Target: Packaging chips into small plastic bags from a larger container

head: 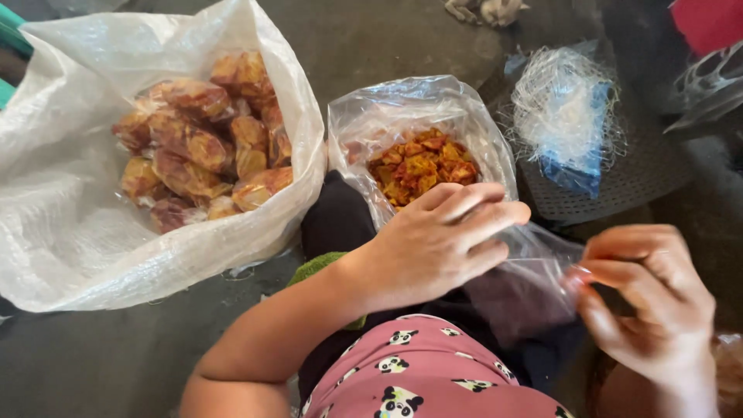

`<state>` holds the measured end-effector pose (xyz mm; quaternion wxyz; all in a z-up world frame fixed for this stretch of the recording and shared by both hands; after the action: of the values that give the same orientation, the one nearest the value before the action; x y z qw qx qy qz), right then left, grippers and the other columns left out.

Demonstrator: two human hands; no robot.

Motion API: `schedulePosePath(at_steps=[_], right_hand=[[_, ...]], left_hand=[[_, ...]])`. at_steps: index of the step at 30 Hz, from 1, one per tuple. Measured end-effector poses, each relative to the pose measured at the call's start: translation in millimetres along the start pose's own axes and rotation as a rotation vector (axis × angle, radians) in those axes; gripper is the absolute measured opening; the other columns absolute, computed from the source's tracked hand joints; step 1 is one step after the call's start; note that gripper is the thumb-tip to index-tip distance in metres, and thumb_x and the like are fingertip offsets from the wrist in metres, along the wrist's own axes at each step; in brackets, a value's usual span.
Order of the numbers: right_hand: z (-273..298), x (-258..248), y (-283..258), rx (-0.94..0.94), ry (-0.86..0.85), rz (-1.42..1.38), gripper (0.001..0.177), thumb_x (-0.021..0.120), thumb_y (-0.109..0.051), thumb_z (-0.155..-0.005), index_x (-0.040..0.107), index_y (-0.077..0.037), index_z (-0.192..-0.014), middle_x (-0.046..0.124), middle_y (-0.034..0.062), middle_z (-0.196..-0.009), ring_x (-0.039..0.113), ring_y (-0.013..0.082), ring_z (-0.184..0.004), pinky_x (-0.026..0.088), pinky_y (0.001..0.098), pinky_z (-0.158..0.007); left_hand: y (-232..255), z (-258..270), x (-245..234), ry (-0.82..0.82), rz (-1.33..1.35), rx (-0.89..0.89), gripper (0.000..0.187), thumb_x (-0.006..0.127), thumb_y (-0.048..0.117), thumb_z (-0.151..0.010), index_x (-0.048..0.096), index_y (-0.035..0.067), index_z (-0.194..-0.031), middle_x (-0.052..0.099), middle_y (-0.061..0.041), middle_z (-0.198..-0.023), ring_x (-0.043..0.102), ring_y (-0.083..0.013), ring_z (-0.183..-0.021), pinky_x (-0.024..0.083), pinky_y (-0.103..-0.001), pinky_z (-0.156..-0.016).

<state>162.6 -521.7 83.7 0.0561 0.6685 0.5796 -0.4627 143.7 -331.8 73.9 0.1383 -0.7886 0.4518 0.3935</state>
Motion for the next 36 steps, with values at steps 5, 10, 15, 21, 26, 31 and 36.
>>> schedulePosePath(at_steps=[5, 10, 15, 21, 26, 31, 36], right_hand=[[-1.2, 12.7, -16.7, -0.274, -0.010, 0.406, 0.011, 0.069, -0.017, -0.094, 0.072, -0.007, -0.093, 0.058, 0.0220, -0.115, 0.066, 0.0424, -0.105, 0.056, 0.0491, -0.094], [-6.1, 8.5, -22.8, -0.331, -0.053, 0.415, 0.013, 0.073, -0.017, -0.093, 0.069, -0.004, -0.095, 0.062, 0.0217, -0.114, 0.068, 0.0435, -0.103, 0.057, 0.0491, -0.090], [-3.5, 15.0, -34.6, -0.407, -0.122, 0.408, 0.024, 0.082, -0.022, -0.090, 0.067, -0.007, -0.099, 0.069, 0.0124, -0.116, 0.062, 0.0342, -0.108, 0.057, 0.0512, -0.094], [1.4, 40.8, -55.5, -0.627, -0.355, 0.360, 0.019, 0.075, -0.017, -0.091, 0.068, 0.000, -0.097, 0.067, 0.0190, -0.106, 0.065, 0.0363, -0.101, 0.058, 0.0519, -0.093], [-4.1, 52.2, -31.1, -0.241, -0.438, 0.437, 0.034, 0.070, -0.033, -0.093, 0.062, -0.001, -0.102, 0.060, 0.0108, -0.084, 0.062, 0.0288, -0.075, 0.052, 0.0389, -0.070], [34.4, 79.9, 3.0, -0.177, -0.622, 0.386, 0.032, 0.069, -0.043, -0.092, 0.067, -0.012, -0.089, 0.067, 0.0093, -0.080, 0.063, 0.0333, -0.081, 0.054, 0.0468, -0.078], [49.0, 87.2, 24.8, -0.114, -0.674, 0.420, 0.042, 0.068, -0.050, -0.090, 0.062, -0.011, -0.105, 0.071, 0.0120, -0.090, 0.068, 0.0331, -0.094, 0.057, 0.0469, -0.077]], left_hand=[[20.5, -9.1, -14.7, 0.039, -0.267, 0.078, 0.015, 0.061, 0.022, -0.107, 0.074, 0.016, -0.105, 0.060, 0.005, -0.128, 0.055, -0.0209, -0.109, 0.041, -0.034, -0.090], [9.3, -9.2, -21.2, 0.013, -0.171, 0.085, 0.013, 0.064, 0.015, -0.106, 0.067, 0.021, -0.094, 0.063, 0.002, -0.097, 0.060, -0.0166, -0.075, 0.036, -0.032, -0.071], [0.0, -9.1, -18.3, -0.039, -0.191, -0.032, 0.007, 0.065, 0.020, -0.097, 0.062, 0.026, -0.099, 0.056, -0.005, -0.098, 0.064, -0.0203, -0.074, 0.042, -0.032, -0.060], [4.9, -13.1, 20.5, -0.051, 0.161, 0.041, 0.010, 0.060, 0.008, -0.097, 0.063, 0.002, -0.090, 0.062, -0.022, -0.122, 0.066, -0.0368, -0.113, 0.054, -0.049, -0.097], [1.2, -11.5, 40.9, -0.042, 0.230, 0.078, 0.014, 0.061, 0.011, -0.096, 0.069, 0.002, -0.091, 0.060, -0.015, -0.124, 0.065, -0.0306, -0.114, 0.057, -0.046, -0.096], [11.1, -10.4, 55.7, -0.115, 0.272, 0.117, 0.014, 0.062, 0.014, -0.091, 0.068, 0.003, -0.083, 0.059, -0.010, -0.107, 0.062, -0.0283, -0.104, 0.059, -0.040, -0.082], [10.1, -5.1, 56.9, -0.108, 0.216, 0.086, 0.016, 0.061, 0.013, -0.092, 0.068, 0.004, -0.081, 0.061, -0.011, -0.114, 0.063, -0.0288, -0.114, 0.059, -0.043, -0.082]])
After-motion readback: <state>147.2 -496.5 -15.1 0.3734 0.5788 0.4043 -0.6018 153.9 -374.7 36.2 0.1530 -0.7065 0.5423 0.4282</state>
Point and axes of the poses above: each hand's wrist, its own z-axis away from the middle knuckle, its own x-axis out of the palm, y = z × x, the point moved 7 cm from there along -z, towards the middle knuckle
